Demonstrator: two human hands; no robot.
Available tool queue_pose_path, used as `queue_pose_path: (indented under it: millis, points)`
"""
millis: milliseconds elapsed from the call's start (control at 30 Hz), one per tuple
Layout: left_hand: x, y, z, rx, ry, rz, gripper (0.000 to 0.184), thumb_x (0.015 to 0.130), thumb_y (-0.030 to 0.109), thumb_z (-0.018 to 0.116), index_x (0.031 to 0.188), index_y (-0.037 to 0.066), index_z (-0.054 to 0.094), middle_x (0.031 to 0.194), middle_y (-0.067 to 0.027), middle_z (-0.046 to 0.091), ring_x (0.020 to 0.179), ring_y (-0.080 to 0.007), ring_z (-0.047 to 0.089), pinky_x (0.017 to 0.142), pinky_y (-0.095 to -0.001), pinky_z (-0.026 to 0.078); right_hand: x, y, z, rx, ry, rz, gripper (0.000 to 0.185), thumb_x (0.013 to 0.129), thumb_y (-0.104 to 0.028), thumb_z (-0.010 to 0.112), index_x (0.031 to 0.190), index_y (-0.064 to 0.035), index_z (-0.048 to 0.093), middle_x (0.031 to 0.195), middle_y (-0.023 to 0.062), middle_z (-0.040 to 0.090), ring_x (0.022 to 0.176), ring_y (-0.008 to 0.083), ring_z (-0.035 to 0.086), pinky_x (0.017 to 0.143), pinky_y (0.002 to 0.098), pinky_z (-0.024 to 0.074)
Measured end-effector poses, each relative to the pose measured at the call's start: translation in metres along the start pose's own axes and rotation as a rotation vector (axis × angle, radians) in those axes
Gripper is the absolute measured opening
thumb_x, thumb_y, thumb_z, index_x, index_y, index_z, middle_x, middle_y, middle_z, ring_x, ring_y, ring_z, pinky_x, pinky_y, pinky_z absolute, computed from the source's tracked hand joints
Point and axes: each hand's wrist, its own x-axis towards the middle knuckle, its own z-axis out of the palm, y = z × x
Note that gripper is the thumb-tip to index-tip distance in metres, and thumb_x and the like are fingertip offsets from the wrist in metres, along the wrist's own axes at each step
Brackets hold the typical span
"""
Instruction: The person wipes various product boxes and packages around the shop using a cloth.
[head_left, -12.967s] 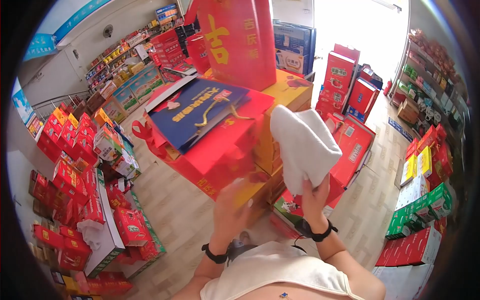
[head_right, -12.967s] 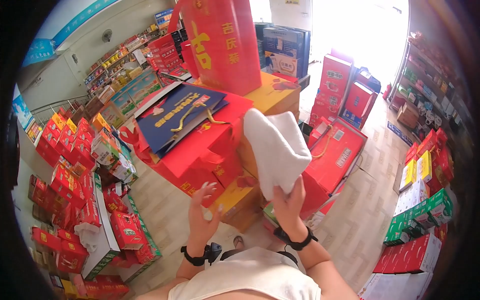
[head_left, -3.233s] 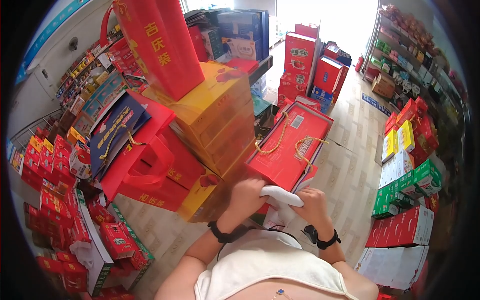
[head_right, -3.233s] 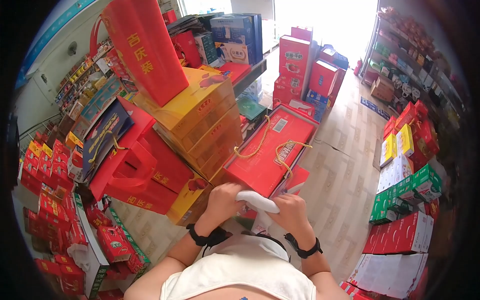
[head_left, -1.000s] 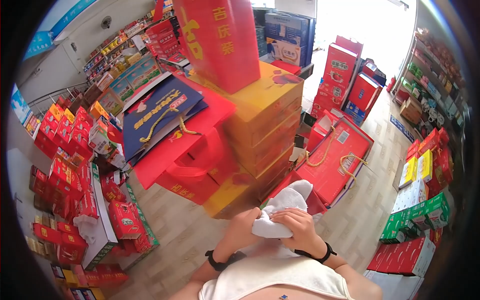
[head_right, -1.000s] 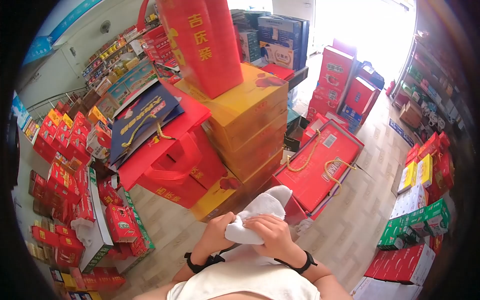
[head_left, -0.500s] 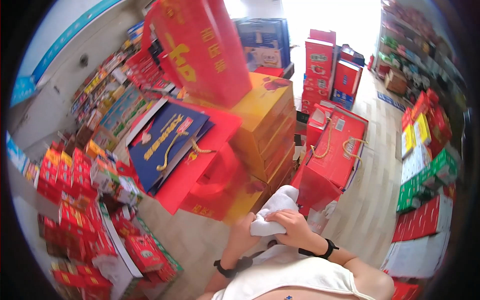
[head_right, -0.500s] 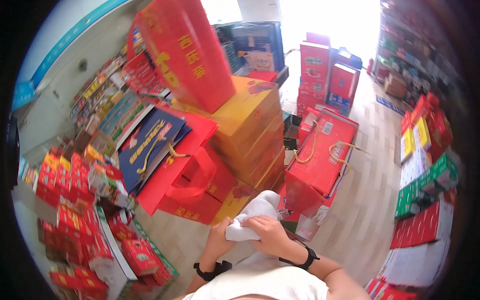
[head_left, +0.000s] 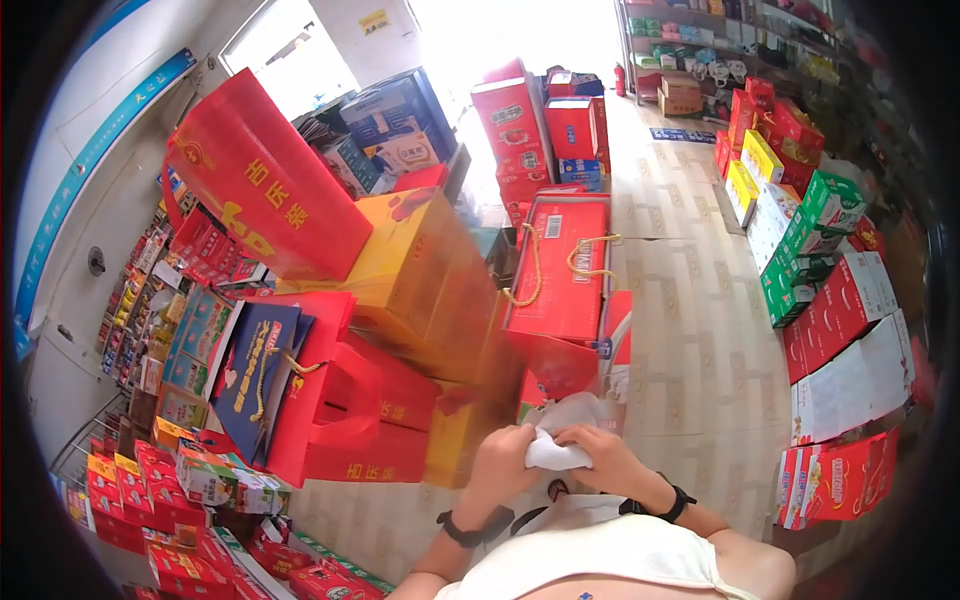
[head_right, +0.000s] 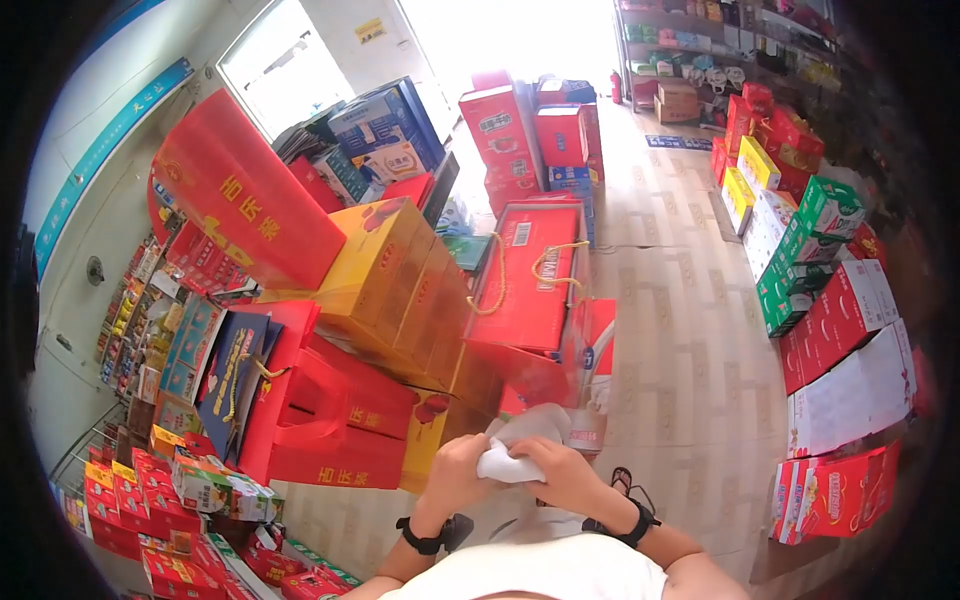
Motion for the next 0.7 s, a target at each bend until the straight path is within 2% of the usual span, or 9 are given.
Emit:
queue_pose_path:
  millis: [133, 200, 367, 467, 567, 700]
  points:
    - [0.024, 0.027, 0.025, -0.006, 0.022, 0.026, 0.029, 0.057, 0.01, 0.074, 0.08, 0.003, 0.057, 0.073, -0.0167, 0.059, 0.07, -0.0359, 0.059, 0.061, -0.0409, 0.047, -0.009, 0.005, -0.042, 0.007, 0.083, -0.049, 0.039, 0.065, 0.001, 0.065, 0.102, -0.0072, 0.055, 0.105, 0.0099, 0.061, 0.097, 0.033, 0.059, 0.082, 0.0384, 0.049]
    - [0.032, 0.041, 0.043, -0.079, 0.047, -0.054, 0.025, 0.061, 0.008, 0.069, 0.081, 0.004, 0.054, 0.076, -0.0163, 0.057, 0.073, -0.0356, 0.058, 0.062, -0.0421, 0.047, -0.014, 0.008, -0.065, -0.02, 0.076, -0.041, 0.038, 0.064, 0.001, 0.065, 0.101, -0.0078, 0.056, 0.106, 0.0094, 0.062, 0.097, 0.0327, 0.059, 0.082, 0.0382, 0.049]
    - [0.054, 0.08, 0.085, -0.167, 0.123, -0.119, 0.026, 0.06, 0.007, 0.069, 0.082, 0.003, 0.055, 0.077, -0.0171, 0.058, 0.073, -0.0365, 0.058, 0.062, -0.0419, 0.047, -0.029, 0.03, -0.117, -0.048, 0.046, -0.05, 0.038, 0.063, 0.001, 0.067, 0.098, -0.0089, 0.058, 0.106, 0.0084, 0.063, 0.097, 0.0313, 0.06, 0.082, 0.0378, 0.0491]
    - [0.062, 0.097, 0.102, -0.164, 0.163, -0.12, 0.027, 0.06, 0.006, 0.07, 0.083, 0.003, 0.056, 0.078, -0.0175, 0.058, 0.074, -0.0366, 0.059, 0.062, -0.0417, 0.047, -0.037, 0.042, -0.142, 0.016, -0.003, -0.033, 0.036, 0.064, 0.004, 0.071, 0.096, -0.0065, 0.059, 0.106, 0.0086, 0.062, 0.101, 0.0275, 0.06, 0.087, 0.0353, 0.0478]
    - [0.063, 0.105, 0.115, -0.161, 0.188, -0.134, 0.029, 0.059, 0.006, 0.07, 0.084, 0.004, 0.056, 0.079, -0.0179, 0.059, 0.075, -0.0365, 0.059, 0.063, -0.0412, 0.048, -0.038, 0.047, -0.155, 0.023, -0.03, -0.053, 0.036, 0.064, 0.001, 0.069, 0.097, -0.0087, 0.059, 0.105, 0.008, 0.063, 0.097, 0.0302, 0.06, 0.082, 0.0367, 0.0494]
    - [0.061, 0.108, 0.123, -0.175, 0.199, -0.236, 0.029, 0.059, 0.006, 0.07, 0.085, 0.004, 0.057, 0.08, -0.0181, 0.06, 0.075, -0.0365, 0.06, 0.064, -0.0402, 0.048, -0.038, 0.055, -0.155, 0.003, -0.082, -0.029, 0.037, 0.063, 0.004, 0.071, 0.097, -0.007, 0.059, 0.106, 0.0081, 0.062, 0.1, 0.0284, 0.06, 0.086, 0.0352, 0.0479]
